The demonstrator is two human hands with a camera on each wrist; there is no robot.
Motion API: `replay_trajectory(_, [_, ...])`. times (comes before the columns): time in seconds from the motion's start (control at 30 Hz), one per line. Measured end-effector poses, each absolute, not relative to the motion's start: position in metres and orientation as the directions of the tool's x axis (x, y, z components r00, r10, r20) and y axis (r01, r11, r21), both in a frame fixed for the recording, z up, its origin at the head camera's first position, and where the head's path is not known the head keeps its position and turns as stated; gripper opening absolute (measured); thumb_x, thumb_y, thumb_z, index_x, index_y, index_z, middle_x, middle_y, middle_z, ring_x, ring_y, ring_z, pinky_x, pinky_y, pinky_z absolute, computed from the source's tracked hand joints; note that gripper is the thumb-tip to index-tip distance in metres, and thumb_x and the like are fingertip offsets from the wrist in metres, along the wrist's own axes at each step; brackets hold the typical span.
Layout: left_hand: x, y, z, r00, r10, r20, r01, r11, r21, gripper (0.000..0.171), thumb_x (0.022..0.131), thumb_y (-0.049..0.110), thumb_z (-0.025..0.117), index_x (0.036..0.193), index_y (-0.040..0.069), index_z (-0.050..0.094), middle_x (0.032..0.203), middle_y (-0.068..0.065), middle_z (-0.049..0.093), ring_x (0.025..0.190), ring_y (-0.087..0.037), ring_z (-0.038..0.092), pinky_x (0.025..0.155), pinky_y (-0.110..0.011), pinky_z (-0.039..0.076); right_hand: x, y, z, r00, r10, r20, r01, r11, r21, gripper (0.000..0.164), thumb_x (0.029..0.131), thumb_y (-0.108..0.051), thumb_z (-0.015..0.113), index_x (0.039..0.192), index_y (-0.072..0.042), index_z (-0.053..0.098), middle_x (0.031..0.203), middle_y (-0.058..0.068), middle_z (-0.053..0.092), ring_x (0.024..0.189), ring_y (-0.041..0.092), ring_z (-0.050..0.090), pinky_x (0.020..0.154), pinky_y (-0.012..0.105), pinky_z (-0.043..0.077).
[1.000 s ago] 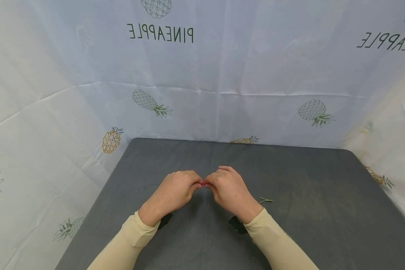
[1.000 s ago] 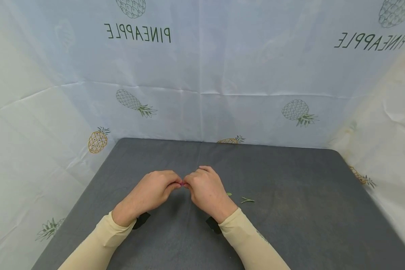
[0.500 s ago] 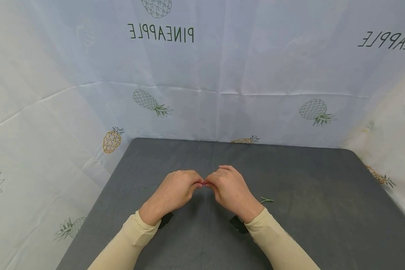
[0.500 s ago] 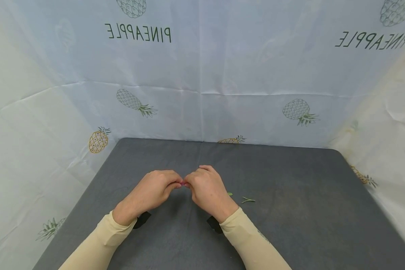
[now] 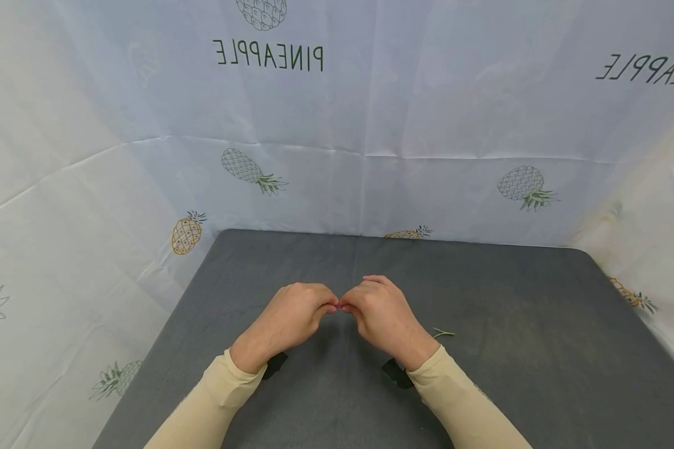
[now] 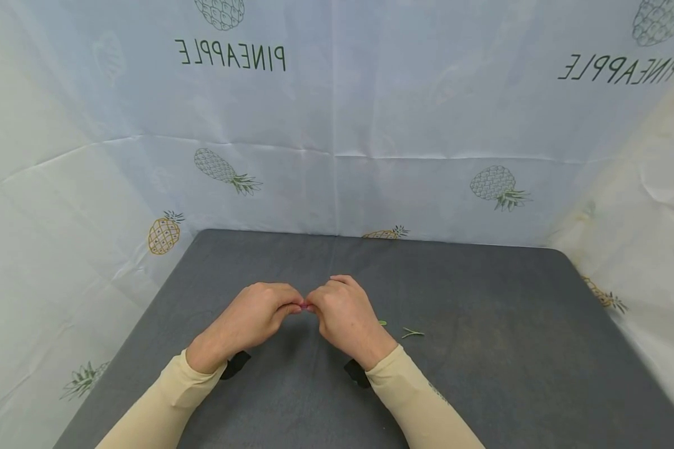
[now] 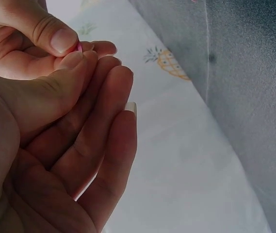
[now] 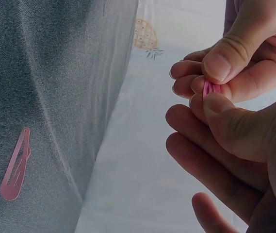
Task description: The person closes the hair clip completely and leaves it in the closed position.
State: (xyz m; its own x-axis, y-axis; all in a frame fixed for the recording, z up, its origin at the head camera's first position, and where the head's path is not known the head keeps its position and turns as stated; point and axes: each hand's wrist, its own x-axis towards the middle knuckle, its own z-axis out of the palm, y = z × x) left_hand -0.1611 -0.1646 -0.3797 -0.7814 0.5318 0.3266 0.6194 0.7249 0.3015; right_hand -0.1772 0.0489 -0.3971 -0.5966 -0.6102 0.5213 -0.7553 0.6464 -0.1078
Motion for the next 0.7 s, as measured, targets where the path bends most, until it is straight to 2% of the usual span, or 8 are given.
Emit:
replay_trajectory(0.33, [-0.162,-0.1654,-0.3807,-0.777,0.539,0.325,0.626,0.715,0.311,0.005,0.099,0.013,0.079,0.099,0.015,0.083,0.092,0.005,0.078,0.073,-0.005,0.064,0.069,-0.023,0.055,-0.1764,0.0503,-0.3968,-0.578,-0.617,0.534,-0.767,0.634,-0.099,0.006,0.091,-0.012,0.087,0.092,-0.017,0.084,0.086,-0.007,0.081,0.082,0.01,0.075,0.108,0.048,0.057])
replay_trajectory(0.7, [-0.1621,-0.1665,-0.3808,-0.774,0.546,0.321,0.631,0.708,0.317,0.007,0.1,0.013,0.078,0.102,0.013,0.084,0.094,0.004,0.079,0.075,-0.007,0.068,0.071,-0.025,0.057,-0.1765,0.0504,-0.397,-0.58,-0.616,0.534,-0.77,0.628,-0.112,0.008,0.091,-0.009,0.087,0.093,-0.016,0.085,0.087,-0.006,0.081,0.082,0.011,0.076,0.108,0.048,0.057])
